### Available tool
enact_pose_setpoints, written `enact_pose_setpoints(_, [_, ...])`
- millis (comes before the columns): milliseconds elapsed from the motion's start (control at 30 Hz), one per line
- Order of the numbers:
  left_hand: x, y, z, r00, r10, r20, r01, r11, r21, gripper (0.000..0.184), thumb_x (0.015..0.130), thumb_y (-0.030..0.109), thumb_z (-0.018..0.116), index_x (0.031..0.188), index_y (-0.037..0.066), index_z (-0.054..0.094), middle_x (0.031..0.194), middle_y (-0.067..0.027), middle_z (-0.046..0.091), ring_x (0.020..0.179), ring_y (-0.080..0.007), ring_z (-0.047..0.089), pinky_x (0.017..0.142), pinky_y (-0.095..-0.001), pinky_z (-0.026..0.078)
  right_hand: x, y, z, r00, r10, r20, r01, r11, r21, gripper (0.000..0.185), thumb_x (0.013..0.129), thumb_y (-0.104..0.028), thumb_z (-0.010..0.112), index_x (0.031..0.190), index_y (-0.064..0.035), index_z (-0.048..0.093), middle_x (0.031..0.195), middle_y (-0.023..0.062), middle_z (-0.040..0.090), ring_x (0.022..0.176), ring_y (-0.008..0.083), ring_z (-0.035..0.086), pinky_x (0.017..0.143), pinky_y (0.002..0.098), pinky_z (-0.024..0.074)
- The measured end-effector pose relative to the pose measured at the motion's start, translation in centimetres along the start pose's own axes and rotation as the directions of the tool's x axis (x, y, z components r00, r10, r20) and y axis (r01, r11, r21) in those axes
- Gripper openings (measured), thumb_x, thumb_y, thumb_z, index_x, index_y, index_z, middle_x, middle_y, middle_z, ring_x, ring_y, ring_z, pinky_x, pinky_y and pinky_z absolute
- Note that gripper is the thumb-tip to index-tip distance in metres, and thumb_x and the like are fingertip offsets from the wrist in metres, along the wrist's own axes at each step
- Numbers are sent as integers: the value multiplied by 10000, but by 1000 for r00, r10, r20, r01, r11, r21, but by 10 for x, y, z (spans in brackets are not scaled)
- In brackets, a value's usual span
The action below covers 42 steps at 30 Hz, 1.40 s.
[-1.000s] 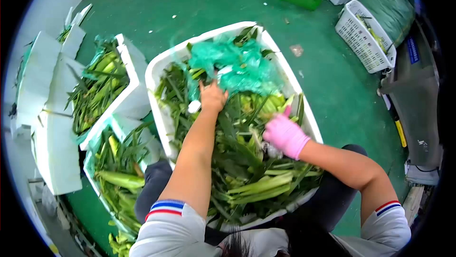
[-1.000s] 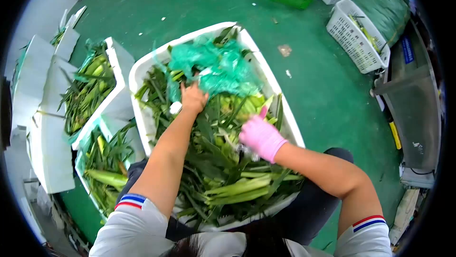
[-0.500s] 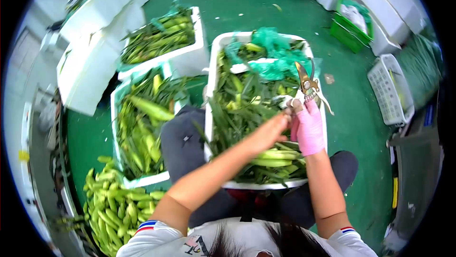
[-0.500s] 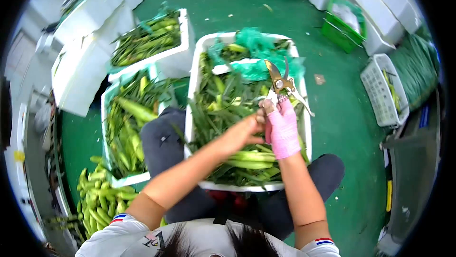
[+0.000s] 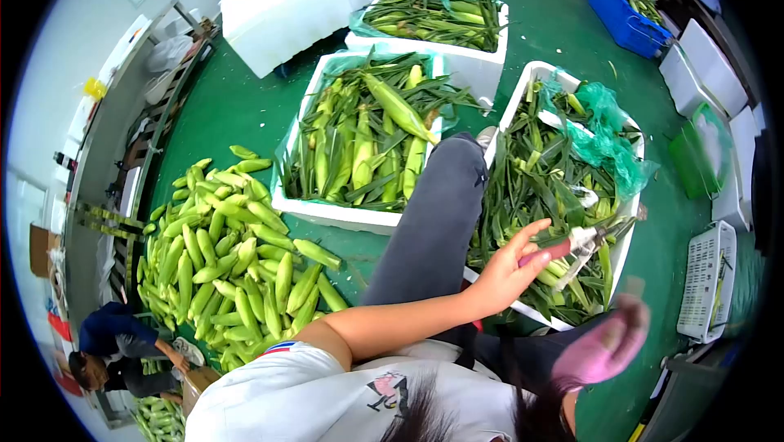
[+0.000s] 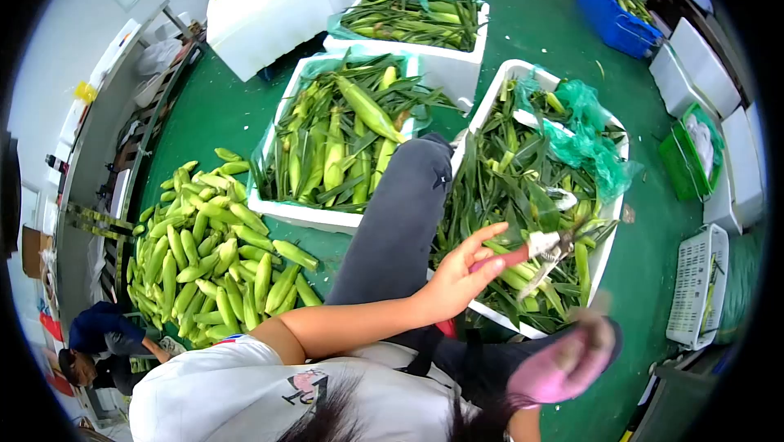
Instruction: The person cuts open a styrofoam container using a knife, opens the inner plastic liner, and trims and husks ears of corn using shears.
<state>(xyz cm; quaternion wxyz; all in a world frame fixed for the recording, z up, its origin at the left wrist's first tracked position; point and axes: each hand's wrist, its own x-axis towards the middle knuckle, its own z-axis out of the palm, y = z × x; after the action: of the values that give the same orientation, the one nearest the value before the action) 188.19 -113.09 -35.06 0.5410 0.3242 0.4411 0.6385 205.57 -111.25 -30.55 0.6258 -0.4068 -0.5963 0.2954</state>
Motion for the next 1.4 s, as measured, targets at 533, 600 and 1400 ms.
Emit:
enact_pose_setpoints(533, [21,-58,32,963,111,243,-209,881,423,194,992,171,573,1050,-14,579,931,-88,530,834,-211,526,769,-323,442,84,88,70,922,163,350,-318,-192,928,539,993,-403,476,1392,-41,484,1318,184,601,1217,322,570,1202,540,184])
enact_pose_setpoints(600, [26,-53,34,948,113,296,-252,835,488,179,955,148,616,950,-24,564,908,-168,521,814,-295,543,744,-350,454,81,94,64,920,179,350,-312,-207,927,516,995,-381,473,1384,-43,492,1311,186,604,1209,319,573,1201,549,177])
enact_pose_setpoints(1400, [54,-43,6,904,395,164,-385,588,711,305,907,149,635,1116,34,445,767,-198,620,633,-365,627,556,-453,477,46,102,94,421,438,794,-887,381,261,1160,728,-634,762,1559,-106,149,1449,188,420,1342,348,432,1052,486,437])
